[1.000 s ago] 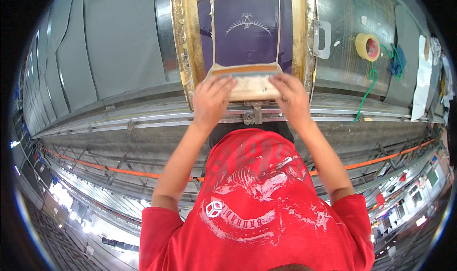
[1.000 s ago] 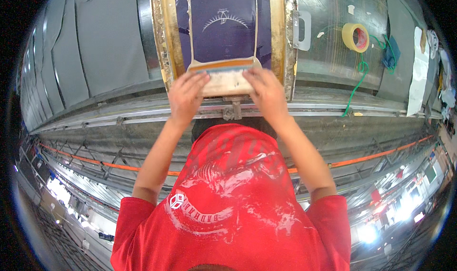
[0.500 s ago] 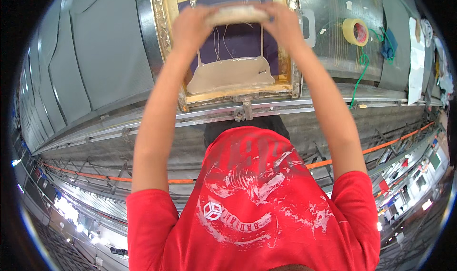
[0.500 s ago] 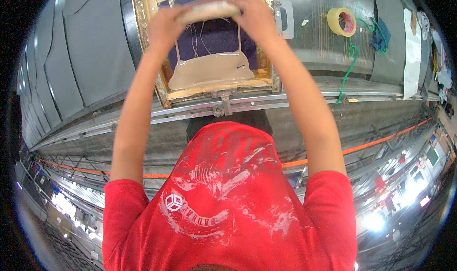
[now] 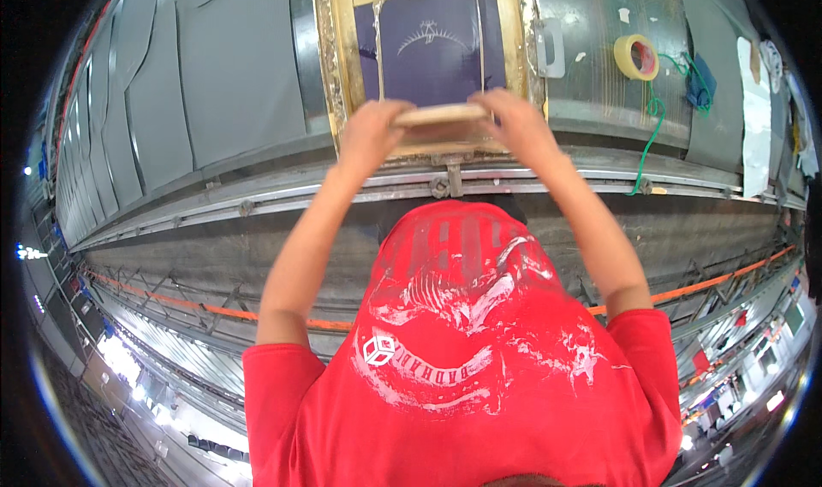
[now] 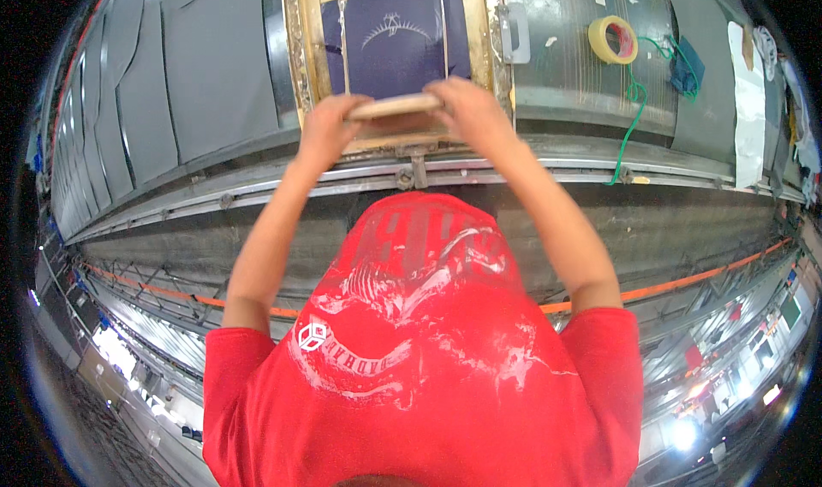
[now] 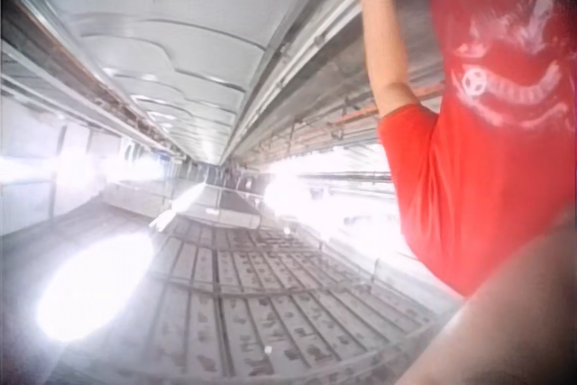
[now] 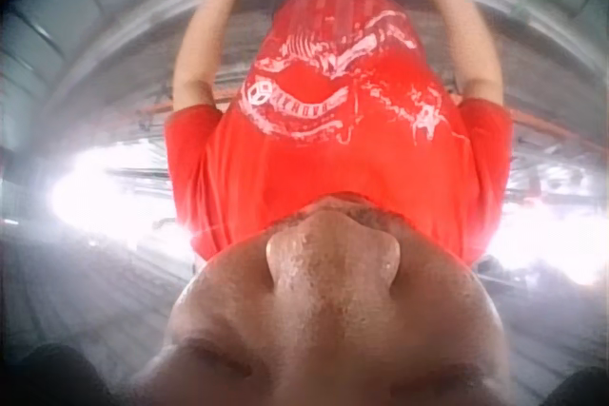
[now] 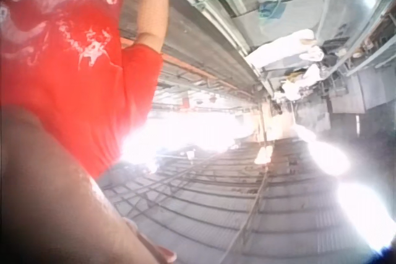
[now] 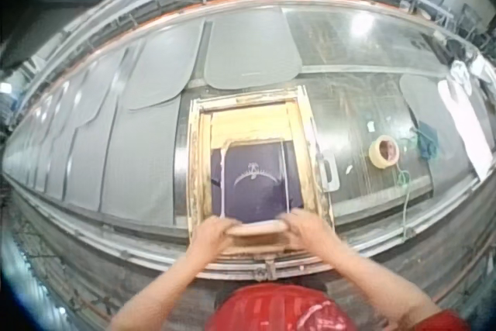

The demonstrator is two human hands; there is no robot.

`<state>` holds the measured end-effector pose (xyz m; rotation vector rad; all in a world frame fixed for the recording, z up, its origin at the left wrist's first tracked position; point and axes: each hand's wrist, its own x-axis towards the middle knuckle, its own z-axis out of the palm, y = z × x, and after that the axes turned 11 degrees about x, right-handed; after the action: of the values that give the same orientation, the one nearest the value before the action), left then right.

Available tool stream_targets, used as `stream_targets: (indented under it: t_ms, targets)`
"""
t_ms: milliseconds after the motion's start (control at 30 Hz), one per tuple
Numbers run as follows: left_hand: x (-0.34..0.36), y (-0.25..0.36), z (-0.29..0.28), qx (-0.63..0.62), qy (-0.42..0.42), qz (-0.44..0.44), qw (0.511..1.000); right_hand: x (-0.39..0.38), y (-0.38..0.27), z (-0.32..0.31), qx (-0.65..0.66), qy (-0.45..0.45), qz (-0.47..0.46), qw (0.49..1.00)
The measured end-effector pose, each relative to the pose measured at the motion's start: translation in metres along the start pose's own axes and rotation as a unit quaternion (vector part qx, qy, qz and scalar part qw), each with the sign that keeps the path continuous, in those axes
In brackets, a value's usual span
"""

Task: The person prepares a screen printing frame by pouring and spreading ink with a squeegee. They then move to a conveyor belt and pull the squeegee across the screen to print a design onto a garment.

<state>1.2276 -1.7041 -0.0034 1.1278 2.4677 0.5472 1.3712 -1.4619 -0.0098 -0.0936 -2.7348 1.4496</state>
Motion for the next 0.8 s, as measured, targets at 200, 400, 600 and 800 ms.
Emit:
stream_targets:
  t_ms: [200,400,600,800]
  targets:
    - [0.062,-0.035,0.0,-0.022,-0.259,-0.036,0.965,0.047,0.028,-0.006,0.051,-0.164,0.152,0.973]
    - [0.139,-0.073,-0.012,-0.184,-0.412,-0.066,0.89,0.115,0.06,-0.037,0.201,-0.308,0.265,0.891]
    - [0.236,-0.113,-0.055,-0.02,-0.071,0.027,0.997,0.224,0.048,-0.084,-0.099,-0.069,0.051,0.991]
    - [0.178,-0.058,-0.017,0.124,0.149,0.072,0.978,0.156,0.075,-0.037,-0.112,0.122,-0.027,0.986]
